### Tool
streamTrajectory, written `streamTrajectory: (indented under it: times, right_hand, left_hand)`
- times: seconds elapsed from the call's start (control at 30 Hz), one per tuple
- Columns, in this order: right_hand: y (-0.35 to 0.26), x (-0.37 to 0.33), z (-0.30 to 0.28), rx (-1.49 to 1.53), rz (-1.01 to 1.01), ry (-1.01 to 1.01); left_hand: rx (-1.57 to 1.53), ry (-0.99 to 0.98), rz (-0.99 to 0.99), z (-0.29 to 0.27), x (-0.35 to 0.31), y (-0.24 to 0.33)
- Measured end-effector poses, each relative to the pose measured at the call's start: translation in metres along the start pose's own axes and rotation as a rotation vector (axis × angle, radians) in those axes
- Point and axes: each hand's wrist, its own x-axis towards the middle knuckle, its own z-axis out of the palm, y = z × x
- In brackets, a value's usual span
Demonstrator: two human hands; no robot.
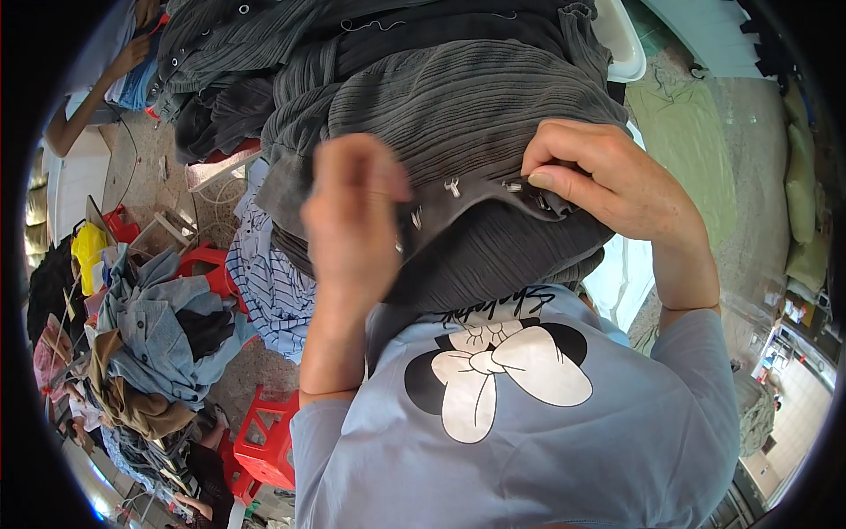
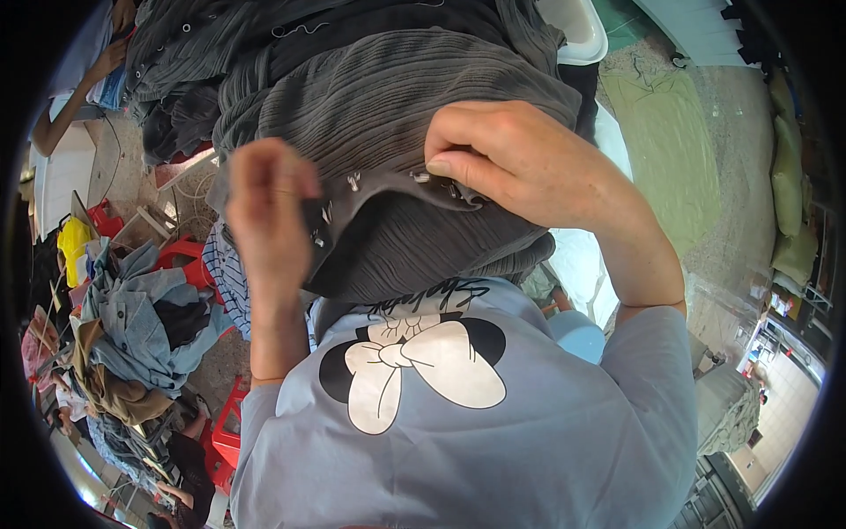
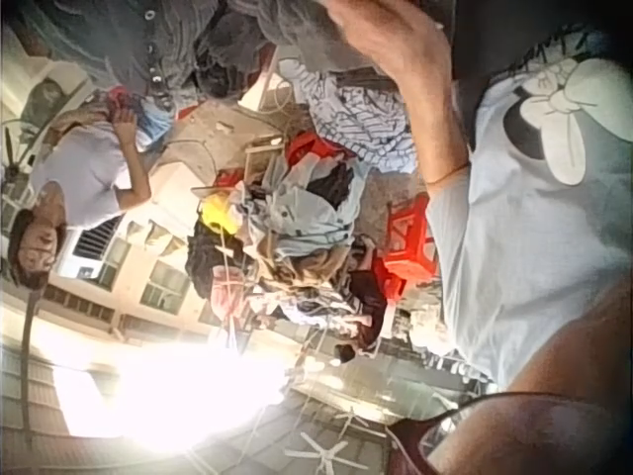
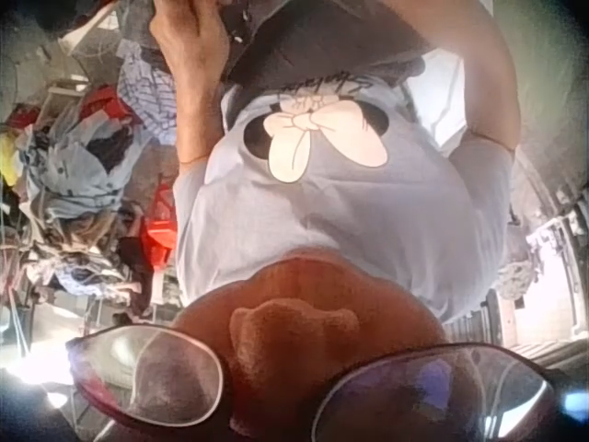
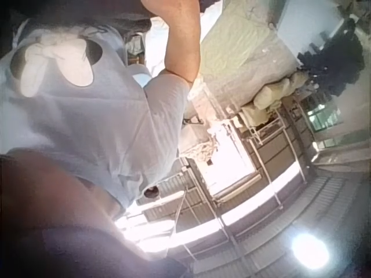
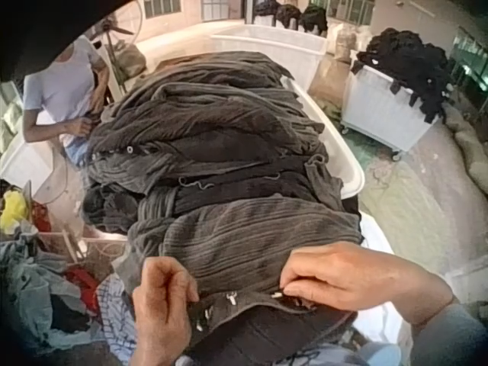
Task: The recorder is manually attaching metal hooks or clips to the waistbands of several gray pleated garments in a workshop environment.
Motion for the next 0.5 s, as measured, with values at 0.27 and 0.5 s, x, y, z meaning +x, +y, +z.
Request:
streamTrajectory:
  times: [0.27,0.5]
  right_hand:
    - [-0.001,-0.002,0.002,0.010,0.032,0.013]
    - [-0.006,0.003,0.005,-0.042,-0.024,0.007]
  left_hand:
    - [0.142,0.170,0.019,-0.073,0.003,-0.011]
    - [0.319,-0.395,0.371,-0.023,0.015,0.018]
